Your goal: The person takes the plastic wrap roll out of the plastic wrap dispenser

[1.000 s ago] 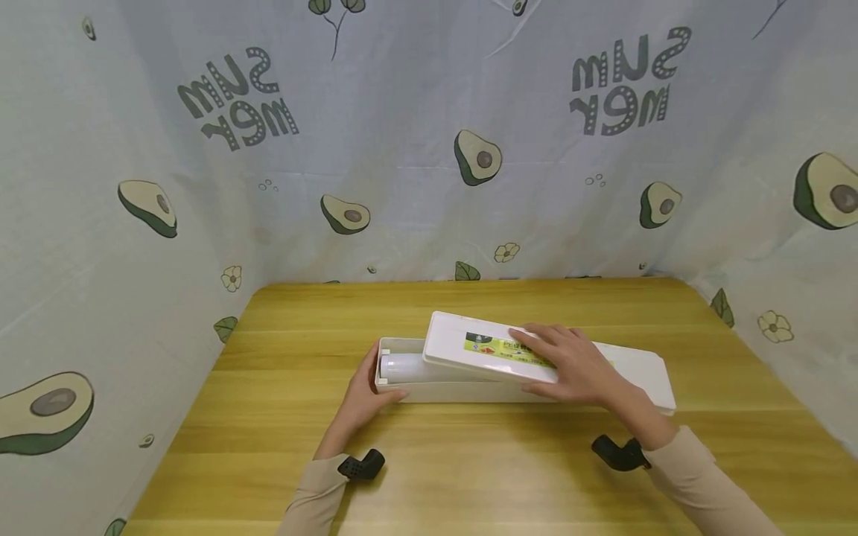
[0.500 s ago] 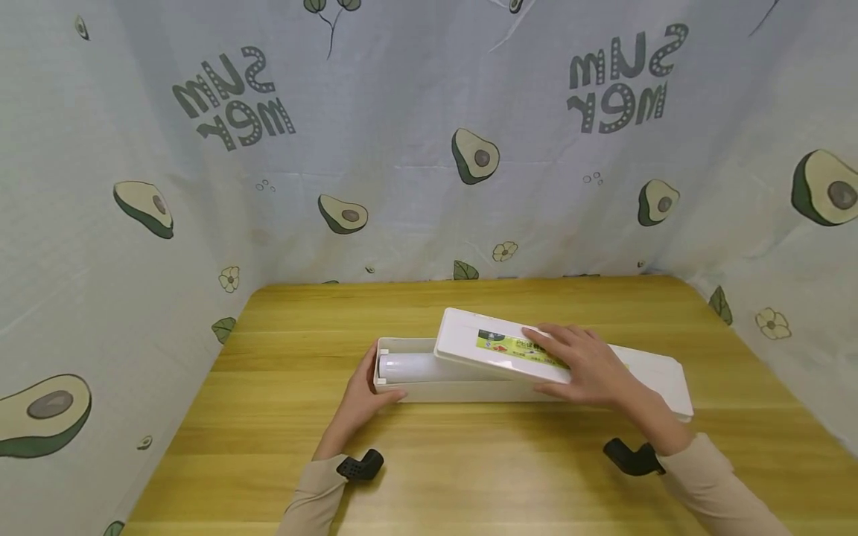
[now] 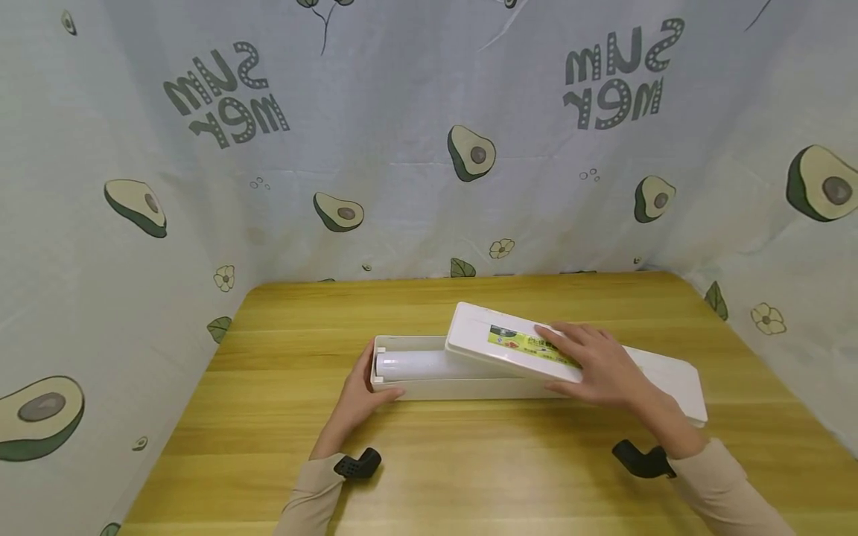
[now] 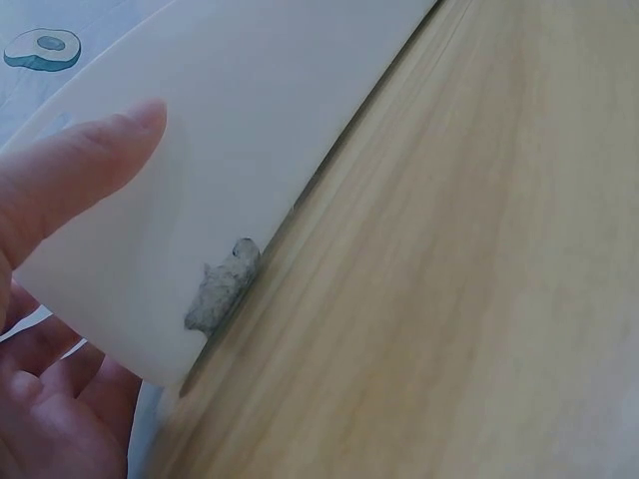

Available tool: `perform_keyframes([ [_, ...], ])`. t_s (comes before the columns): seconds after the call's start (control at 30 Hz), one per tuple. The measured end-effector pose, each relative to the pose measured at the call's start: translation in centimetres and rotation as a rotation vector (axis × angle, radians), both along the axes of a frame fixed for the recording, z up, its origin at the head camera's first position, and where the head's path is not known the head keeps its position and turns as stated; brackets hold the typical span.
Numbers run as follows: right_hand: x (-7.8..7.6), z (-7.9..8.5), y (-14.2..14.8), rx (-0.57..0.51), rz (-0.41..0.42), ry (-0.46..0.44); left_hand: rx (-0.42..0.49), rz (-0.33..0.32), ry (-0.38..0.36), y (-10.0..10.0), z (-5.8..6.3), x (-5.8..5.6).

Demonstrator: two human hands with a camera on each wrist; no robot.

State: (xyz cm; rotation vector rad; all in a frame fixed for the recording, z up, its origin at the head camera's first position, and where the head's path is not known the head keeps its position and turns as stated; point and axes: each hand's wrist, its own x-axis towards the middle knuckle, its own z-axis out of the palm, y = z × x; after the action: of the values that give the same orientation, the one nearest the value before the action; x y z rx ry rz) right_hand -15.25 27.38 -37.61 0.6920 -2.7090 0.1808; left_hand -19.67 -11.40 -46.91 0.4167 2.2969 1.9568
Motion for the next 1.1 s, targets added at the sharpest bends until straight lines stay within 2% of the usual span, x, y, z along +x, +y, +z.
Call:
perform_keyframes([
  [0.67,0.4,0.2,1.3,-0.007,-0.038,0.011,-0.030,0.023,0.010,-0.1,0.2,0.0],
  [0.9,0.8,0.1,1.9,0.005,-0.054,0.029,0.011,0.010,-0.007,0.2,0.3,0.2],
  [1.1,1.2,0.0,2.6,0.006,-0.070,0.034,0.004,0.012,-0.014,0.2,0.3,0.3],
])
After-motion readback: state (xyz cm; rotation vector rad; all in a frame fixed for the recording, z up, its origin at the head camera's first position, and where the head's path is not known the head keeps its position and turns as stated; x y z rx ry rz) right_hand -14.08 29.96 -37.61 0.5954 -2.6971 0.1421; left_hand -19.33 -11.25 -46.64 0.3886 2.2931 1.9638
